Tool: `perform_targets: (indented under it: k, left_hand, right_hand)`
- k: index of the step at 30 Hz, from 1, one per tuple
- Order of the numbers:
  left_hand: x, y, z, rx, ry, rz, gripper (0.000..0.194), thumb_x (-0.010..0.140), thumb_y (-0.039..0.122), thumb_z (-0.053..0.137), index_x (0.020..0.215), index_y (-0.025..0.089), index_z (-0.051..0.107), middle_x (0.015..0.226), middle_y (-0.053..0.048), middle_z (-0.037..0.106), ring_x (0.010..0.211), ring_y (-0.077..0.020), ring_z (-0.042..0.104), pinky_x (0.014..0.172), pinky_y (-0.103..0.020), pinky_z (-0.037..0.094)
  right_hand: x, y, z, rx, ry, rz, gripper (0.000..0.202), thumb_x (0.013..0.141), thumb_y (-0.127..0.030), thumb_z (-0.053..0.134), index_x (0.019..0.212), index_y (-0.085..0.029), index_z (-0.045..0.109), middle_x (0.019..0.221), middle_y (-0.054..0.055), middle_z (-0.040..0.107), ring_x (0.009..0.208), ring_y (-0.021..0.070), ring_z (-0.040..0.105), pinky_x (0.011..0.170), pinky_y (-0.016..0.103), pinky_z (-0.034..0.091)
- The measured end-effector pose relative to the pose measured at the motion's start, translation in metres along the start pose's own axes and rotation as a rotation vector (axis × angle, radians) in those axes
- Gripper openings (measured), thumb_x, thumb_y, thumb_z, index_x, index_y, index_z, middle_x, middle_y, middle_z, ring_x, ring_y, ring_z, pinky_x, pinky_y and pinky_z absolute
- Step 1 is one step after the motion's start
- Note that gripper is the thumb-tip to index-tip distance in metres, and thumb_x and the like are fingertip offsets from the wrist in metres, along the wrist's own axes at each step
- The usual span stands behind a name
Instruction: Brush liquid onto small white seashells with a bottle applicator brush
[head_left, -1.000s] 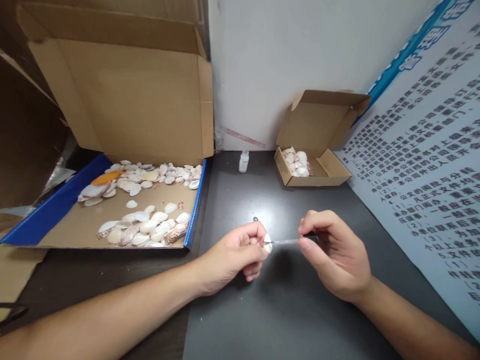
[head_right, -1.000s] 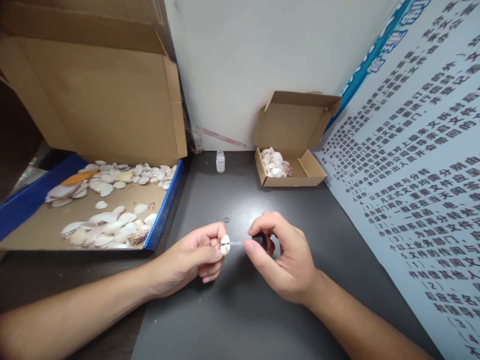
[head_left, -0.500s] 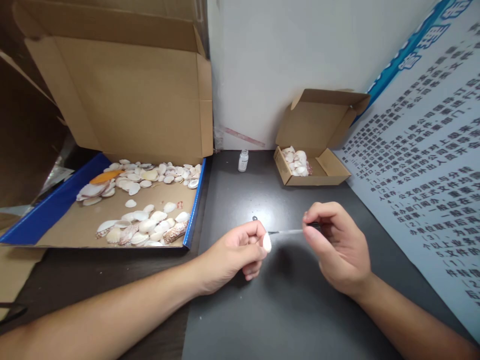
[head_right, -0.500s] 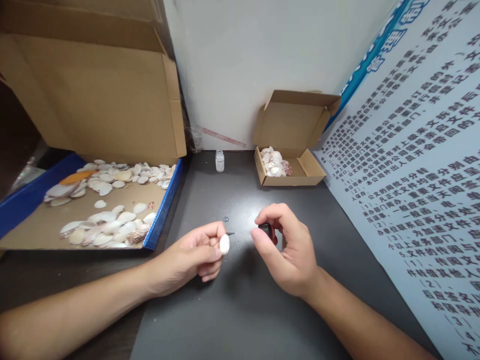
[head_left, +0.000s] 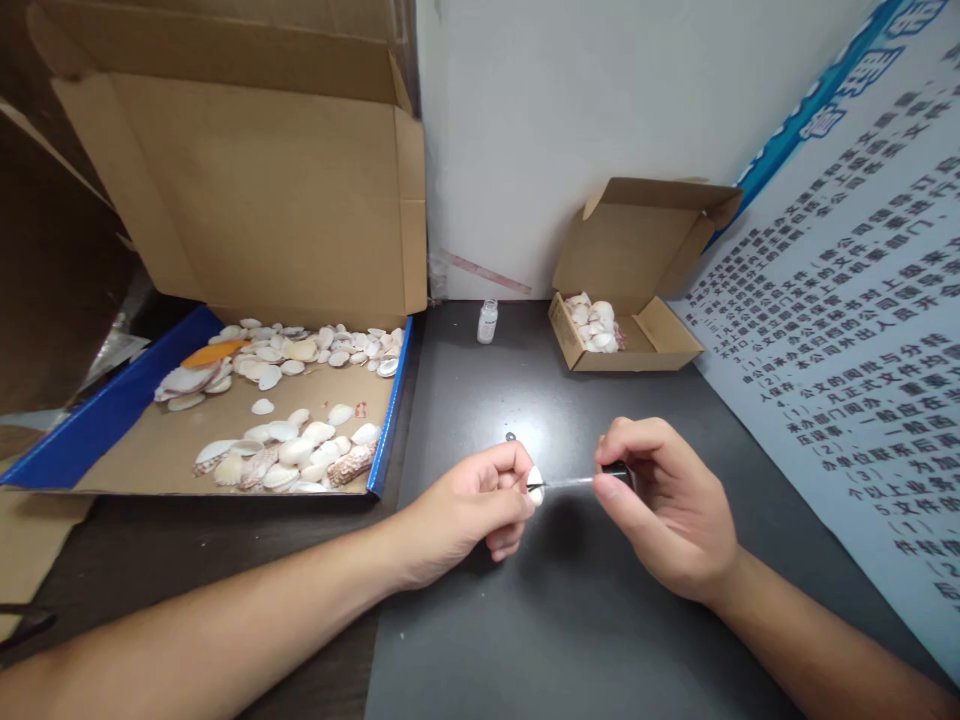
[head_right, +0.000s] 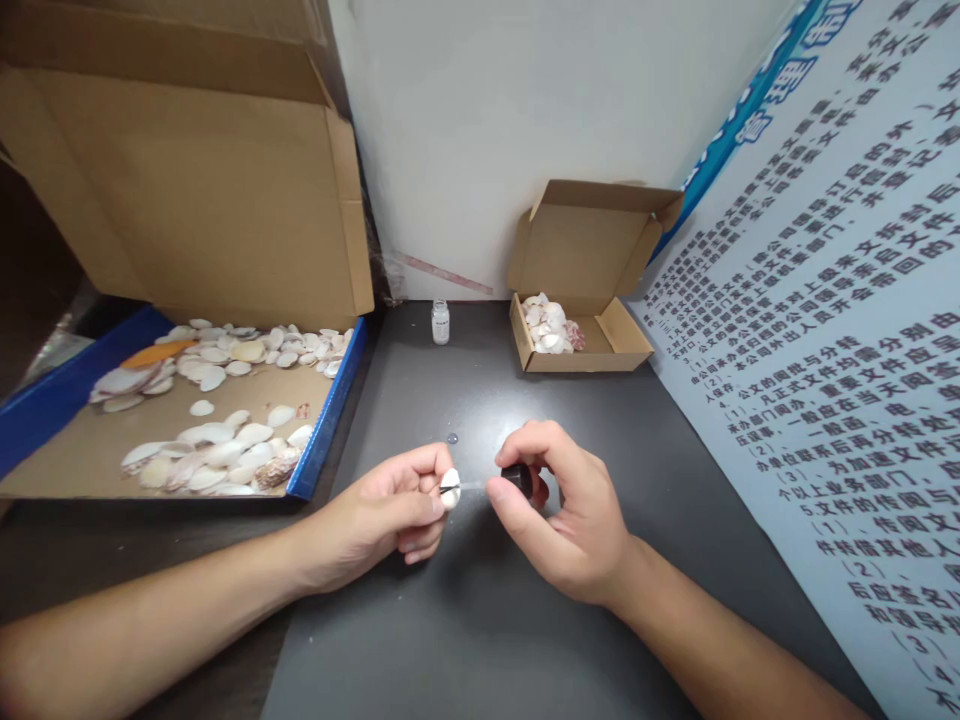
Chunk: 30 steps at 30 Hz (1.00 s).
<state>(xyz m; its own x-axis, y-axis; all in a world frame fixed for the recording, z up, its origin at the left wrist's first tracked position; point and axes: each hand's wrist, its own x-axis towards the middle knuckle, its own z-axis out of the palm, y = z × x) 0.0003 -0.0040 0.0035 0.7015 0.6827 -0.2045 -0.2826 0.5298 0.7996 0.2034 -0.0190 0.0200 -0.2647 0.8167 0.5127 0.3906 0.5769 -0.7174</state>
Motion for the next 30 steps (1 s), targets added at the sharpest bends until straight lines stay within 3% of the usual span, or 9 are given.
perform_targets:
  k: [4,14,30]
  left_hand:
    - [-0.0001,0.0002,0.0004,0.004,0.002,0.007,0.023,0.080,0.024,0.068,0.077,0.019,0.045,0.056,0.010,0.041,0.044,-0.0037,0.035,0.046,-0.018,0.034]
    - [0.0000,-0.0037,-0.0022,0.048,-0.010,0.011,0.030,0.082,0.032,0.072,0.080,0.020,0.044,0.055,0.010,0.043,0.044,-0.0037,0.036,0.048,-0.019,0.032]
    - [-0.0002,-0.0030,-0.0025,0.046,-0.017,0.015,0.029,0.082,0.030,0.071,0.081,0.021,0.043,0.055,0.010,0.044,0.044,-0.0041,0.035,0.048,-0.019,0.033]
  right_hand:
    - [0.0008,-0.0006,0.0012,-0.037,0.066,-0.012,0.019,0.085,-0.011,0.060,0.094,-0.025,0.052,0.074,-0.002,0.050,0.060,0.0138,0.047,0.052,0.028,0.040]
    - [-0.0013,-0.0003,-0.0005,-0.006,0.046,0.007,0.017,0.087,-0.013,0.057,0.096,-0.026,0.053,0.075,-0.002,0.052,0.060,0.0142,0.049,0.053,0.028,0.041]
    - [-0.0012,0.0000,-0.0006,-0.043,0.041,0.015,0.015,0.087,-0.013,0.059,0.095,-0.026,0.054,0.075,-0.001,0.054,0.059,0.0138,0.049,0.052,0.028,0.043]
